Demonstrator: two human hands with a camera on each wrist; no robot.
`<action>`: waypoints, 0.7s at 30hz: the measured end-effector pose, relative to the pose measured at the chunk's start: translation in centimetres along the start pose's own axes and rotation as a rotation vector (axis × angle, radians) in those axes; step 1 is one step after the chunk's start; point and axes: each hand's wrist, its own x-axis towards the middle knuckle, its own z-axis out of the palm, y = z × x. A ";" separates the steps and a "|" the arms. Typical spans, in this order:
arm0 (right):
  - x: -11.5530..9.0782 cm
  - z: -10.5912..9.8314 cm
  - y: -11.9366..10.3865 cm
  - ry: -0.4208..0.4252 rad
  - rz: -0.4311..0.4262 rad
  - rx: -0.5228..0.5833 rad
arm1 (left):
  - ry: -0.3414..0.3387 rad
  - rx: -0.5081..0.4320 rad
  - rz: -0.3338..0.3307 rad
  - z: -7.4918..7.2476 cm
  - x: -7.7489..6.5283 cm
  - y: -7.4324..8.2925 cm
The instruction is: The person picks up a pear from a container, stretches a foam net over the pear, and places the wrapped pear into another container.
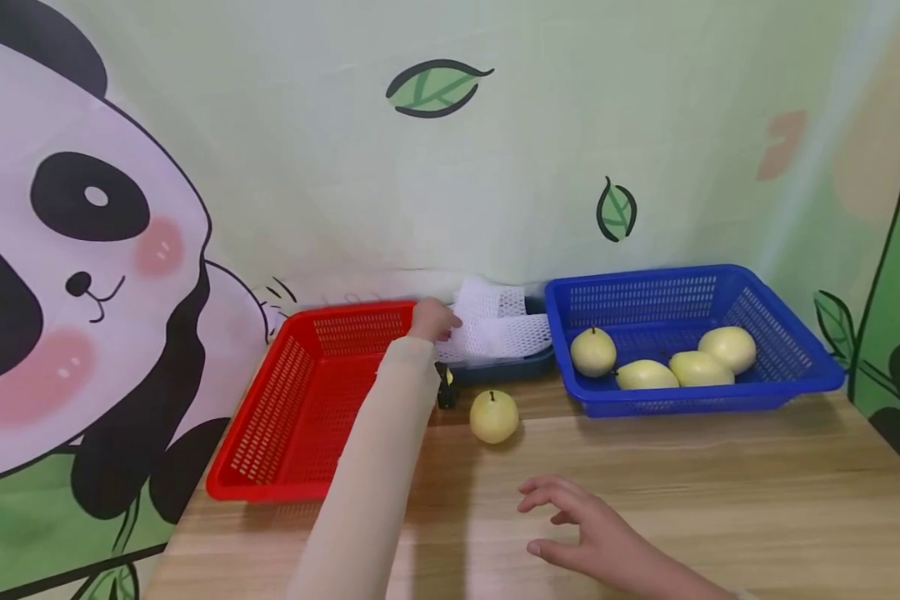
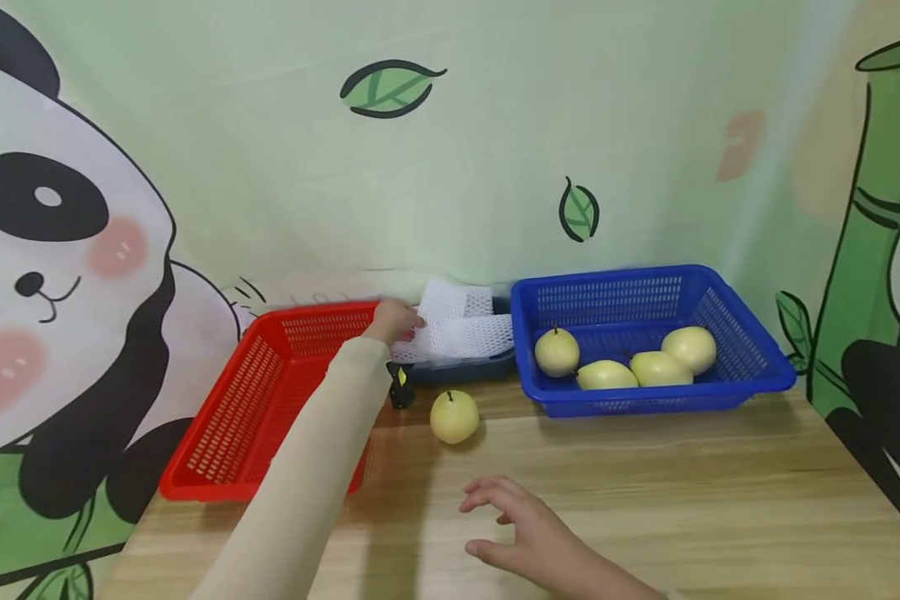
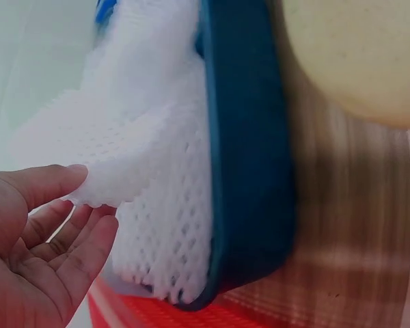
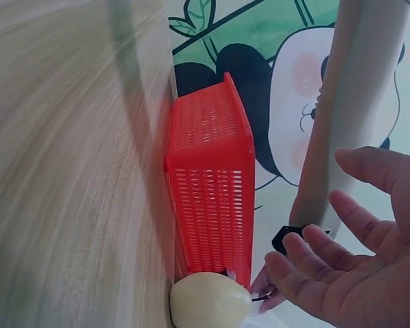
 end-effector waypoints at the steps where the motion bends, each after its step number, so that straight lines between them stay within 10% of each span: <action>1: 0.0 0.0 0.0 0.000 0.004 0.002 | 0.005 -0.001 0.003 -0.2 0.0 0.0; 21: 1.3 -1.3 -0.5 0.080 0.028 -0.041 | 0.075 0.050 0.221 -6.2 -1.4 2.0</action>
